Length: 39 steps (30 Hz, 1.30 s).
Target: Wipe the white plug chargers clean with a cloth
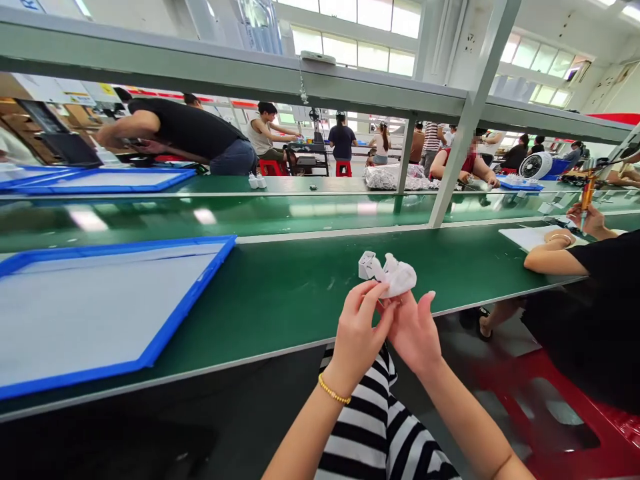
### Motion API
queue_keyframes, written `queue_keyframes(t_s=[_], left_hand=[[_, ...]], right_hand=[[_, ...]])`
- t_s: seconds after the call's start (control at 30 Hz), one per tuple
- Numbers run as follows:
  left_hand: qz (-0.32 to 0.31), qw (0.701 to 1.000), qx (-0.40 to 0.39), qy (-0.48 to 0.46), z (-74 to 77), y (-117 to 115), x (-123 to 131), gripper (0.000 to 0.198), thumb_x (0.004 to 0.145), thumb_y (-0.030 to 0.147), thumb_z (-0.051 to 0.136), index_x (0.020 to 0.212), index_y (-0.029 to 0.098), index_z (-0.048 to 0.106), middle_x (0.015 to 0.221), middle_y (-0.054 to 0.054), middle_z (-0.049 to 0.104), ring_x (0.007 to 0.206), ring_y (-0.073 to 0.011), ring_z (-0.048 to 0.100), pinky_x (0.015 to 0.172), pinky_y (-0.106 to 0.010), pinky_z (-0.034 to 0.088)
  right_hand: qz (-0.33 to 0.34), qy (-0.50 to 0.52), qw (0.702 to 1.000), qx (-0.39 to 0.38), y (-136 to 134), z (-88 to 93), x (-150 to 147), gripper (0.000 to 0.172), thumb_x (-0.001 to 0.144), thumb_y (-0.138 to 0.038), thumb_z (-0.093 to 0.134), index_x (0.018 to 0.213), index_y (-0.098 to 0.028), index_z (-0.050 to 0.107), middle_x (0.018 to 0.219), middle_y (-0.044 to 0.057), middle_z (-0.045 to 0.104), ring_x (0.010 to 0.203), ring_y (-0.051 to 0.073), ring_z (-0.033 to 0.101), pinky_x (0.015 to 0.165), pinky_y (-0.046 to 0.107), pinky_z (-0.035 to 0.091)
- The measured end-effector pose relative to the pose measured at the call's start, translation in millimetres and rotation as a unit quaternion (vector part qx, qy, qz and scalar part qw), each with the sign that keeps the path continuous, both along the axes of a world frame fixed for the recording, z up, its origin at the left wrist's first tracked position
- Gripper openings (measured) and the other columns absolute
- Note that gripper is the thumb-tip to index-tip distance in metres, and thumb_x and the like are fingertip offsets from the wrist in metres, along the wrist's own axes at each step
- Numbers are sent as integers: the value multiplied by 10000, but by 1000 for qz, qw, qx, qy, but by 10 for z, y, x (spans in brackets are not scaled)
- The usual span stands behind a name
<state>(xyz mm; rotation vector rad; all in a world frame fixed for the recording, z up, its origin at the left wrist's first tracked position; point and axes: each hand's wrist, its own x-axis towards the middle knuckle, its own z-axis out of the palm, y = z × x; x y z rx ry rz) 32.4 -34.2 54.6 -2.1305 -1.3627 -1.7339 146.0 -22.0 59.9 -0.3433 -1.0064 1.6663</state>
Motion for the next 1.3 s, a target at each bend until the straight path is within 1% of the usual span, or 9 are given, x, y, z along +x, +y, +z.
queue_keyframes(t_s=[0.1, 0.2, 0.4, 0.57, 0.7, 0.8, 1.0, 1.17, 1.3], left_hand=[[-3, 1000, -9, -5, 33, -37, 11, 165, 918, 184, 538, 1061, 202, 620, 985, -60, 662, 886, -155, 651, 804, -281, 552], [-24, 999, -35, -19, 18, -106, -41, 134, 906, 148, 515, 966, 193, 627, 871, -34, 677, 773, -138, 641, 729, -260, 544], [-103, 986, -115, -64, 47, -294, -48, 107, 897, 201, 545, 914, 191, 650, 835, -33, 699, 760, -144, 654, 706, -255, 537], [-136, 976, -137, -100, 70, -386, -52, 74, 868, 175, 579, 893, 189, 647, 832, -26, 700, 762, -139, 653, 713, -252, 535], [-107, 971, -121, -175, 54, -399, -77, 122, 869, 269, 618, 963, 193, 634, 875, -32, 693, 794, -150, 652, 752, -283, 544], [-59, 959, -132, -245, 30, -370, -93, 158, 904, 311, 574, 1000, 195, 623, 897, -34, 672, 766, -140, 629, 696, -266, 528], [-27, 972, -118, -199, 5, -291, -114, 169, 901, 318, 576, 789, 205, 633, 810, -19, 600, 765, -153, 563, 681, -266, 480], [-4, 979, -105, -177, -42, -264, -137, 185, 914, 294, 560, 764, 207, 625, 804, -17, 581, 810, -169, 552, 744, -293, 468], [-21, 983, -119, -137, -94, -288, -120, 163, 917, 254, 553, 782, 212, 636, 846, -22, 581, 848, -175, 549, 772, -303, 469]], right_hand=[[16, 23, 999, -32, -149, -63, -62, 671, 820, -798, 409, 1403, -472, 476, 1432, -73, 522, 1346, 270, 434, 1161, 485, 324], [30, 19, 998, -45, -184, -103, -63, 667, 817, -799, 413, 1387, -462, 497, 1411, -54, 548, 1333, 272, 449, 1160, 502, 313], [49, 2, 998, -38, -205, -85, -58, 785, 750, -844, 467, 1411, -421, 484, 1424, -5, 548, 1406, 279, 378, 1169, 518, 275], [35, 5, 999, -39, -293, -39, -87, 742, 716, -845, 516, 1298, -393, 606, 1373, 13, 597, 1407, 270, 381, 1167, 508, 297], [14, 48, 998, -49, -381, 61, -125, 654, 790, -777, 514, 1265, -343, 630, 1331, 22, 632, 1350, 254, 461, 1152, 478, 330], [13, 90, 994, -54, -410, 123, -150, 606, 833, -731, 508, 1260, -318, 627, 1319, 18, 640, 1302, 243, 510, 1148, 455, 336], [43, 94, 990, -92, -420, 130, -192, 562, 850, -696, 519, 1240, -306, 629, 1312, 8, 643, 1253, 227, 543, 1138, 441, 345], [53, 92, 988, -114, -402, 90, -192, 589, 849, -697, 517, 1275, -300, 604, 1351, 24, 614, 1275, 236, 521, 1113, 447, 370], [47, 96, 986, -124, -350, 50, -160, 590, 823, -708, 547, 1248, -305, 618, 1321, 18, 635, 1274, 237, 525, 1118, 438, 367]])
